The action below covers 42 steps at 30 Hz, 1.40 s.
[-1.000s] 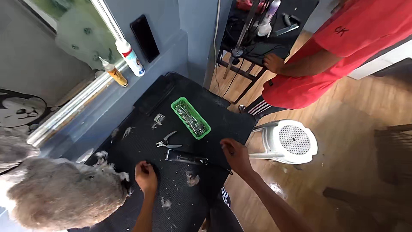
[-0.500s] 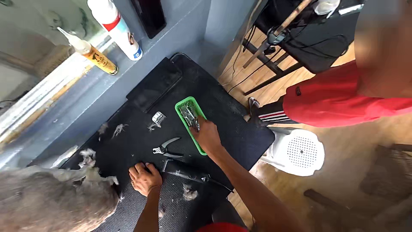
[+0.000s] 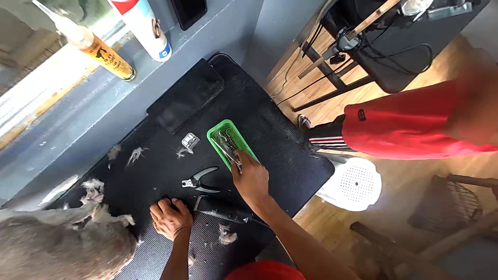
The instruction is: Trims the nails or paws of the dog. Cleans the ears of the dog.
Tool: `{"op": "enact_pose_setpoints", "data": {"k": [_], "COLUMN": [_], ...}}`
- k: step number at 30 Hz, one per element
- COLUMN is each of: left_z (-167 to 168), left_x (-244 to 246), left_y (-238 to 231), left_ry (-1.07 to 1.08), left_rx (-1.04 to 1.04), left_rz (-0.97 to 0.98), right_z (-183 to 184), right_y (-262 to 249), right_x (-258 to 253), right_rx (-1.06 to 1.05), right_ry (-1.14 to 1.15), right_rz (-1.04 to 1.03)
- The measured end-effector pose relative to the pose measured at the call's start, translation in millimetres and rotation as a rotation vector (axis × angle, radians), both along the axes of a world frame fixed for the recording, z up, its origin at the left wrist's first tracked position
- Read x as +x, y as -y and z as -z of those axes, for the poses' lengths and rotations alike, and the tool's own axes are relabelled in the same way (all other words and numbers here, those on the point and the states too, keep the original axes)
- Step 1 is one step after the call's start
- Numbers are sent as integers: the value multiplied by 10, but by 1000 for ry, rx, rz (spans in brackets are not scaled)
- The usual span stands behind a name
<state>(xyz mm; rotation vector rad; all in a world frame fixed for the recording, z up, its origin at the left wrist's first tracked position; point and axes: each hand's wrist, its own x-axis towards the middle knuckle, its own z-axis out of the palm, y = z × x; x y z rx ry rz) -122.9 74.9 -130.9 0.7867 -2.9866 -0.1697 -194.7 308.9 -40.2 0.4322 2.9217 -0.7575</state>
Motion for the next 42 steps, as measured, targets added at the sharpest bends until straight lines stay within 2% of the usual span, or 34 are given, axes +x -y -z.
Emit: {"op": "enact_pose_setpoints", "data": {"k": [4, 10, 14, 23, 25, 31, 35, 38, 39, 42], "left_z": [-2, 22, 33, 36, 16, 5, 12, -187, -314, -892], "left_x": [-2, -9, -35, -1, -1, 34, 65, -158, -317, -1084], "left_y": [7, 25, 43, 71, 77, 74, 130, 150, 134, -106], "left_ry": [-3, -27, -37, -59, -59, -44, -88, -158, -216, -380], "left_rx": [-1, -10, -17, 11, 23, 74, 167, 425, 527, 775], "left_rz": [-3, -3, 0, 18, 23, 42, -1, -81, -33, 334], "right_z": [45, -158, 2, -96, -109, -144, -209, -343, -404, -700], "right_y": [-3, 85, 160, 251, 248, 154, -67, -371, -481, -753], "right_x": [5, -510, -827, -942, -995, -828, -611, -332, -205, 198], "right_rx": [-8, 14, 67, -5, -46, -39, -246, -518, -625, -1006], "right_ry": [34, 292, 325, 409, 395, 155, -145, -343, -393, -459], "right_rz": [-56, -105, -71, 8, 53, 102, 139, 101, 67, 20]}}
